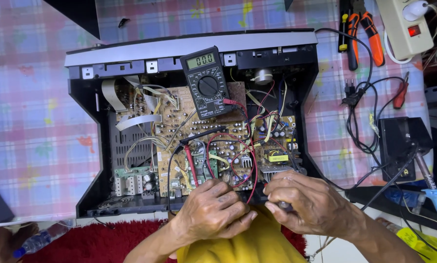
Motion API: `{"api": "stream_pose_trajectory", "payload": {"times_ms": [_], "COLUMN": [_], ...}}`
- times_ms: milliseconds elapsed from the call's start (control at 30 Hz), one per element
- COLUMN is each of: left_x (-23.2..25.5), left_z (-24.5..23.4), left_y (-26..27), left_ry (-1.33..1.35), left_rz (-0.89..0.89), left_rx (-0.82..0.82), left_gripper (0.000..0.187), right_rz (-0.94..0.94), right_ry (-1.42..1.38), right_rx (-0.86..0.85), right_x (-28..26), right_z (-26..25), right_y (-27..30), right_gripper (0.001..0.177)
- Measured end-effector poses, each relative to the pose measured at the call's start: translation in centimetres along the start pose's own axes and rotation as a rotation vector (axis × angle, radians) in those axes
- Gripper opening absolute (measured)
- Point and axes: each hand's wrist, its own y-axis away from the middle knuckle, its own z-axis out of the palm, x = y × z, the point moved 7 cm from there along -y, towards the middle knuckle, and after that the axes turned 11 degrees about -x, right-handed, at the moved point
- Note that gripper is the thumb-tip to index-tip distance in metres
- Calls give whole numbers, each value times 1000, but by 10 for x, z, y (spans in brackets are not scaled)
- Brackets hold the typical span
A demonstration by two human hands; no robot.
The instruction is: The person uses a multimeter to test various points on the circuit board of an open television set. They move the multimeter probes across different components and wires while observing the digital display.
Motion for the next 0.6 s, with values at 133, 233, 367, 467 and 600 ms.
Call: {"api": "stream_pose_trajectory", "payload": {"times_ms": [133,233,367,467,600], "left_x": [0,2,4,2,-3], "left_z": [7,4,11,4,17], "left_y": [3,1,5,-1,1], "left_ry": [-16,-32,-38,-49,-100], "left_rz": [-6,-14,-22,-75,-159], "left_rx": [-13,-21,-26,-45,-162], "left_gripper": [34,33,22,26,50], "right_rz": [146,124,78,-18,-2], "right_ry": [302,466,483,581,516], "right_rx": [-98,-194,-205,-231,-194], "right_x": [-12,-19,-27,-33,-33], "right_z": [-13,-8,-4,-5,-8], "right_y": [-7,-5,-11,-4,-4], "right_gripper": [20,17,16,16,11]}}
